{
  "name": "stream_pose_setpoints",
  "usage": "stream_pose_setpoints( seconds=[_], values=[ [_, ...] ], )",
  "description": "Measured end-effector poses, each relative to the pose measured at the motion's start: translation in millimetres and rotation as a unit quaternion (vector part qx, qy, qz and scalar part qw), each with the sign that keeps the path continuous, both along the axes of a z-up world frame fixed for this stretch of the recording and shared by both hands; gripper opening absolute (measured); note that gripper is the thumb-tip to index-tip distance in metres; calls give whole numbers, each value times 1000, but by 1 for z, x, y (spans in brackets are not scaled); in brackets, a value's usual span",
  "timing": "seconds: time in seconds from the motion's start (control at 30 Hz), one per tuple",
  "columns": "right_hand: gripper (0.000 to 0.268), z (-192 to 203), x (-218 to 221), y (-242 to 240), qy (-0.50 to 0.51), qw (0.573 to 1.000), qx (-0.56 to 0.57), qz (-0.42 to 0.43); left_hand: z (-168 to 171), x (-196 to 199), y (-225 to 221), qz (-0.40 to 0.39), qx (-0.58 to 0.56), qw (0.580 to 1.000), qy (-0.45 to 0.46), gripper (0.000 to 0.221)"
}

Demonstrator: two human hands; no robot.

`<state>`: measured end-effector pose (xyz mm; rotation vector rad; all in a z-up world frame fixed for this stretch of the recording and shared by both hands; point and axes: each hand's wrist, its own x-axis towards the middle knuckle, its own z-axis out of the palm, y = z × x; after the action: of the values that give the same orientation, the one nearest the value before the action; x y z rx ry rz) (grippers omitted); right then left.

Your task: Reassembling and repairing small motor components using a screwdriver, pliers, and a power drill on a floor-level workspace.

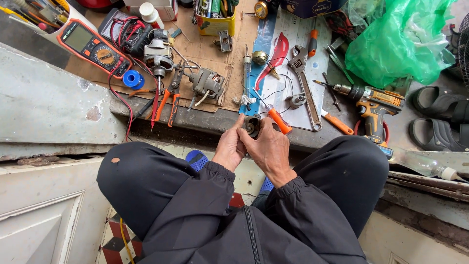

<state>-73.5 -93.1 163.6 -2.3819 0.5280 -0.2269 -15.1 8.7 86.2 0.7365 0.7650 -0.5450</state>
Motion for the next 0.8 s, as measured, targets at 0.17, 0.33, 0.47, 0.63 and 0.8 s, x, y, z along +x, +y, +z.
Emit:
stream_pose_setpoints(
  seconds=[0.17, 0.33, 0.47, 0.63, 0.8],
  values=[
    [48, -1, -2, -2, 10, 1000, 10, 8, -49, 9, 5, -18, -43, 998, 32, 42],
    [62, -2, 3, -1, 61, 998, -9, -14, -69, 15, -1, -60, -59, 996, 27, 48],
    [66, 8, 3, -4, 107, 994, 2, -35, -86, 8, 5, -31, -75, 997, 16, 37],
    [82, 5, 8, -27, 211, 957, 186, -73, -24, 13, 18, 29, -69, 997, 15, 30],
    [45, 10, 0, -40, 70, 826, 524, -196, -31, 17, 34, 81, -88, 993, 14, 30]
  ],
)
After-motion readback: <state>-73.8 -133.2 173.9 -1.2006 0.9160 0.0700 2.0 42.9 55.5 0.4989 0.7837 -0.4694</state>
